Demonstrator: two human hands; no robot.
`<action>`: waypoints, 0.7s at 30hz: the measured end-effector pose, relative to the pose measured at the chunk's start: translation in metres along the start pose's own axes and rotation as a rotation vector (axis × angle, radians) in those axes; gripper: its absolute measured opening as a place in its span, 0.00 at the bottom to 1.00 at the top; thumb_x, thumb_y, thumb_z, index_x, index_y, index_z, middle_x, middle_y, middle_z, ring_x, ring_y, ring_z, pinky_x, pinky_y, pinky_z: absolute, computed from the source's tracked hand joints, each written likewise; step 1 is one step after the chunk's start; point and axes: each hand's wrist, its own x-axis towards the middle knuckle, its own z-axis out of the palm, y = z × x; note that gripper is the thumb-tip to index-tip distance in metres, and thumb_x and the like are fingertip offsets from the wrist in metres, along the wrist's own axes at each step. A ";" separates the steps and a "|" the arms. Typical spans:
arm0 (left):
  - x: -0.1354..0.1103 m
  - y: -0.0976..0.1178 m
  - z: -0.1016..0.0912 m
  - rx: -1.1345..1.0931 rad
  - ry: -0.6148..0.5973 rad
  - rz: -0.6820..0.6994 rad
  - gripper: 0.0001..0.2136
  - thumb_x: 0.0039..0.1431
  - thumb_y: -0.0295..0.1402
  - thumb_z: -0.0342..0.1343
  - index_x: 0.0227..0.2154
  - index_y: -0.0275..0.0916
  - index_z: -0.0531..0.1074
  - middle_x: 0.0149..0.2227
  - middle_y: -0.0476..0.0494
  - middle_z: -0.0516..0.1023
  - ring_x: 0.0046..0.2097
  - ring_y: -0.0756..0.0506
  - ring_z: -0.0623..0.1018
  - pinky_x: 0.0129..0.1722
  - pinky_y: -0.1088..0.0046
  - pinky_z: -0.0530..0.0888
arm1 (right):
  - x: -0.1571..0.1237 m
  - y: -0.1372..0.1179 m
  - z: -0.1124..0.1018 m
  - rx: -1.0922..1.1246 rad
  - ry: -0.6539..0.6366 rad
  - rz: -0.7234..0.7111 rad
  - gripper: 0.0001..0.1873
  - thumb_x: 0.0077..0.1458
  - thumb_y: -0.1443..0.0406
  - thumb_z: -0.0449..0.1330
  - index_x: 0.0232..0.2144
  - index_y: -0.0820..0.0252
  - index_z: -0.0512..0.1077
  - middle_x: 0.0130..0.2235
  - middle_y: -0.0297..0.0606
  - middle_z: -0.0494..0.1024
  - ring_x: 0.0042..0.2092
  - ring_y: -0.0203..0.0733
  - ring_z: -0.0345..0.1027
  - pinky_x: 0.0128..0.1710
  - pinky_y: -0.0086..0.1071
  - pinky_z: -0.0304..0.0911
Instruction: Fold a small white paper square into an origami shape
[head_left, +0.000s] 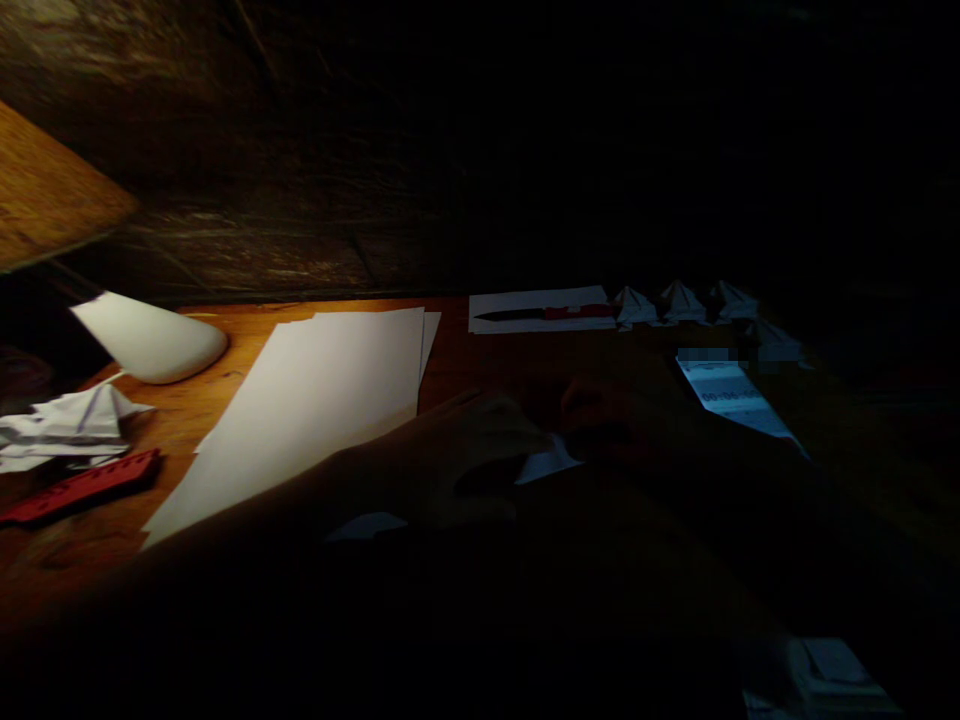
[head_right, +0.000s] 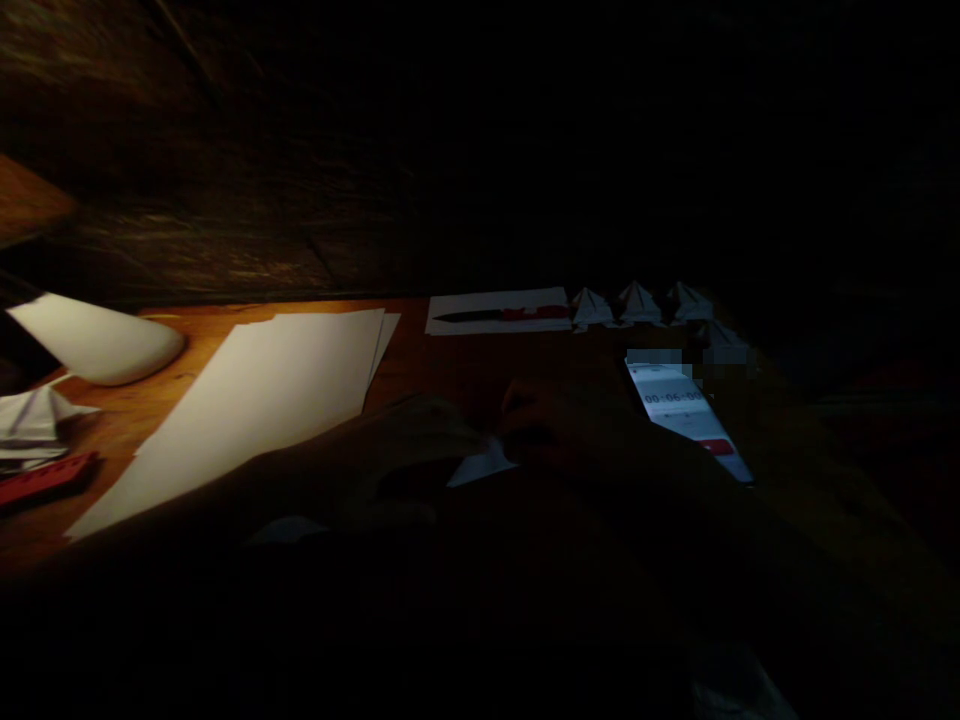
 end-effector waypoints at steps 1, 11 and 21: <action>0.000 -0.001 -0.001 -0.016 0.006 0.006 0.28 0.62 0.43 0.59 0.63 0.41 0.64 0.59 0.35 0.72 0.60 0.35 0.68 0.59 0.52 0.68 | 0.000 0.000 0.000 -0.003 -0.003 0.003 0.11 0.61 0.61 0.62 0.46 0.52 0.78 0.48 0.37 0.73 0.45 0.42 0.70 0.43 0.36 0.64; -0.003 -0.015 -0.004 -0.097 -0.007 0.027 0.26 0.62 0.38 0.59 0.62 0.44 0.65 0.59 0.39 0.73 0.60 0.37 0.69 0.60 0.52 0.68 | 0.000 -0.002 -0.001 -0.015 -0.030 0.010 0.11 0.62 0.60 0.60 0.44 0.53 0.79 0.49 0.38 0.72 0.45 0.43 0.70 0.43 0.37 0.64; -0.001 -0.015 -0.006 -0.003 -0.027 0.073 0.16 0.63 0.35 0.59 0.53 0.41 0.74 0.59 0.39 0.74 0.60 0.37 0.68 0.59 0.52 0.68 | 0.000 -0.003 -0.003 -0.026 -0.035 0.014 0.11 0.62 0.59 0.60 0.44 0.53 0.79 0.50 0.39 0.72 0.45 0.43 0.70 0.43 0.37 0.65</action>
